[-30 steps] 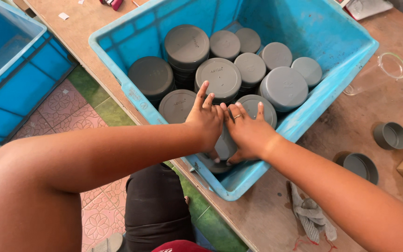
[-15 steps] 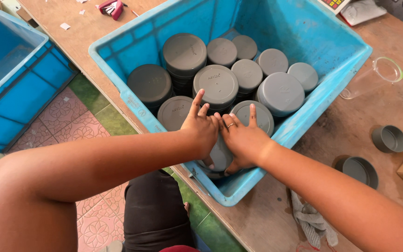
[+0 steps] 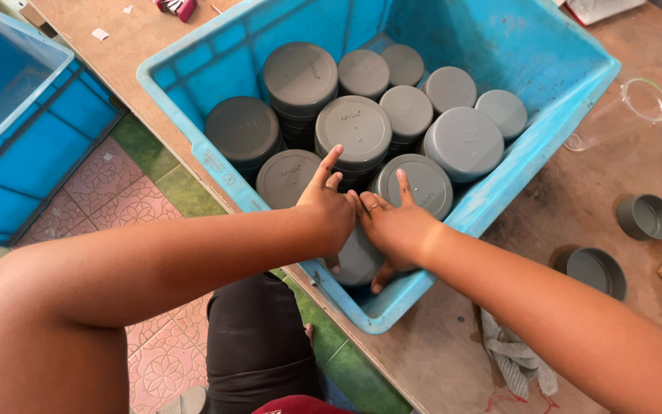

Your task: The person cleans a pvc cap with a cloth and places it into a cardboard box with others.

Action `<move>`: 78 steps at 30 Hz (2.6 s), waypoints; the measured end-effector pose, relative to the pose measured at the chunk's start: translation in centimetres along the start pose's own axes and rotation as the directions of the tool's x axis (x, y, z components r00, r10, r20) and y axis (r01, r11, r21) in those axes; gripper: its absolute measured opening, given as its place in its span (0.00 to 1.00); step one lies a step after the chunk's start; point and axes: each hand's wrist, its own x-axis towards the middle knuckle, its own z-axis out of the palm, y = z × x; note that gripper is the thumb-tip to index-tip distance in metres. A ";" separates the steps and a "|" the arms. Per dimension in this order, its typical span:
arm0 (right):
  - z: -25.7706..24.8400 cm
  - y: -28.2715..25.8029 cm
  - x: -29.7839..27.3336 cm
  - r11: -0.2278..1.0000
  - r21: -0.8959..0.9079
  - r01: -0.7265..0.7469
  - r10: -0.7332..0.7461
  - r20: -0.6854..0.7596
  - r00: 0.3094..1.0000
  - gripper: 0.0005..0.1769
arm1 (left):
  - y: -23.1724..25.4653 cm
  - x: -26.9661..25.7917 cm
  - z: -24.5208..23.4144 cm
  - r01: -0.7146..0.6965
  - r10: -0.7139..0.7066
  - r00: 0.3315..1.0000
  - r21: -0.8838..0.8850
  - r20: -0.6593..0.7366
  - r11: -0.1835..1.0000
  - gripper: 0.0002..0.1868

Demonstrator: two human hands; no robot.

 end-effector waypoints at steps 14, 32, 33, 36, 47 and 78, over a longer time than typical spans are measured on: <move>0.9 1.0 0.3 0.998 0.047 -0.033 0.034 -0.035 0.999 0.76 | 0.1 -1.4 -1.6 0.110 -0.124 0.989 0.165 0.076 0.980 0.42; 1.8 3.0 0.7 0.964 0.191 -0.187 0.208 -0.098 0.973 0.70 | -0.8 -1.5 -1.5 0.283 -0.283 0.956 -0.006 -0.073 0.959 0.62; 2.0 3.1 0.7 0.960 0.202 -0.194 0.219 -0.108 0.970 0.70 | -0.8 -1.5 -1.4 0.280 -0.281 0.956 -0.024 -0.082 0.960 0.63; 1.9 3.1 0.5 0.957 0.214 -0.195 0.224 -0.122 0.967 0.70 | -0.6 -1.6 -1.4 0.275 -0.280 0.954 -0.057 -0.108 0.960 0.63; 0.7 3.8 -1.7 0.946 0.246 -0.212 0.260 -0.183 0.948 0.67 | -0.4 -2.7 -2.1 0.285 -0.318 0.921 -0.165 -0.226 0.944 0.62; 16.2 -1.3 -23.0 0.783 0.480 -0.397 0.558 -0.260 0.788 0.70 | 19.8 -3.1 -6.1 -0.174 -0.046 0.716 -0.241 -0.696 0.955 0.63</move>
